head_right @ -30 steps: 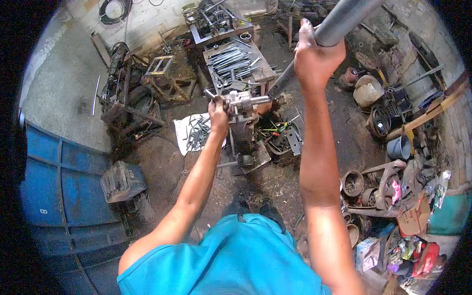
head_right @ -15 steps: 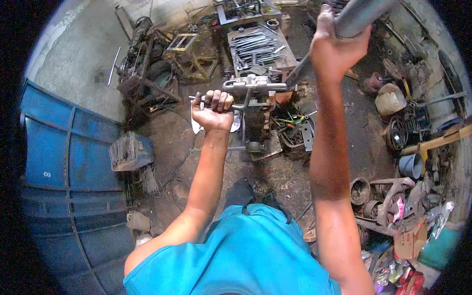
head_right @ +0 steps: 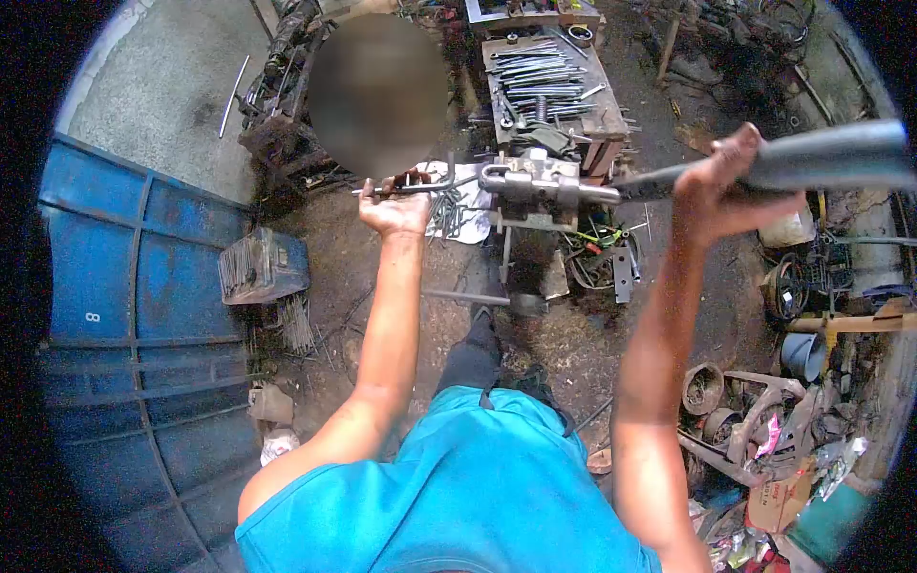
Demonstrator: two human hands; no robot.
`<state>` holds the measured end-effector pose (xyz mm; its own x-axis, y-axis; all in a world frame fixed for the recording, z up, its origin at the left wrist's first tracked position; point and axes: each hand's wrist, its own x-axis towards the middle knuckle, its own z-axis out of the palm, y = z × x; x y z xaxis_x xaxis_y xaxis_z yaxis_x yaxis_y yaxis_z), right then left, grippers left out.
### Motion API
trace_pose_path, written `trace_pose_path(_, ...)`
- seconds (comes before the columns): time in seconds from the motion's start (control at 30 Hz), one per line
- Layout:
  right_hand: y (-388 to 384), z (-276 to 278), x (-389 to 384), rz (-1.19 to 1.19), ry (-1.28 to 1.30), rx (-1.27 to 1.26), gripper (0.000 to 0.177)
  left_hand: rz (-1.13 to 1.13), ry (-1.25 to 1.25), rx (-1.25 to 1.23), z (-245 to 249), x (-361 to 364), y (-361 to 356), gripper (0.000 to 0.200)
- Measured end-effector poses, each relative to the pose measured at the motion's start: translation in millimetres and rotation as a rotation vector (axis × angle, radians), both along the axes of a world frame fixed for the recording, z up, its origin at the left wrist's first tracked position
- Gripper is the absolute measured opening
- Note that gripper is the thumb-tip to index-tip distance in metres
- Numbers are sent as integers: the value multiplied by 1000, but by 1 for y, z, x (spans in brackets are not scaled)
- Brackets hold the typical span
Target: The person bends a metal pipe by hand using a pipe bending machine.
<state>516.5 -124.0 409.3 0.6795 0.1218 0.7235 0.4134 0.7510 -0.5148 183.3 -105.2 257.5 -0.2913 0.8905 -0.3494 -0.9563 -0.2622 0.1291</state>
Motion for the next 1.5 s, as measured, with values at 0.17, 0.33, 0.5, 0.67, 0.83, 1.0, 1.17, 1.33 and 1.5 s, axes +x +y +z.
trace_pose_path(0.17,2,-15,6,10,3,-39,47,26,124,-27,-52,-62,104,45)
trace_pose_path(0.33,3,-10,-7,-187,-30,-57,49,-88,445,-438,-116,-134,191,70)
trace_pose_path(0.5,3,-12,-15,-206,39,-88,46,-319,571,-351,-113,-132,181,95)
trace_pose_path(0.67,6,-24,2,-164,-49,-63,63,-436,521,-283,-102,-91,175,79)
trace_pose_path(0.83,1,-12,-13,-145,-67,-88,64,-509,518,-200,-88,-42,173,73)
trace_pose_path(1.0,-13,-26,6,60,-190,-84,44,-518,471,-188,-80,-6,156,65)
trace_pose_path(1.17,-14,-25,7,32,-261,-3,38,-495,473,-161,-72,17,153,58)
trace_pose_path(1.33,-7,-29,15,134,-276,-4,45,-446,483,-132,-64,31,149,49)
trace_pose_path(1.5,-1,-26,20,344,-298,-74,57,-430,482,-145,-62,23,145,41)
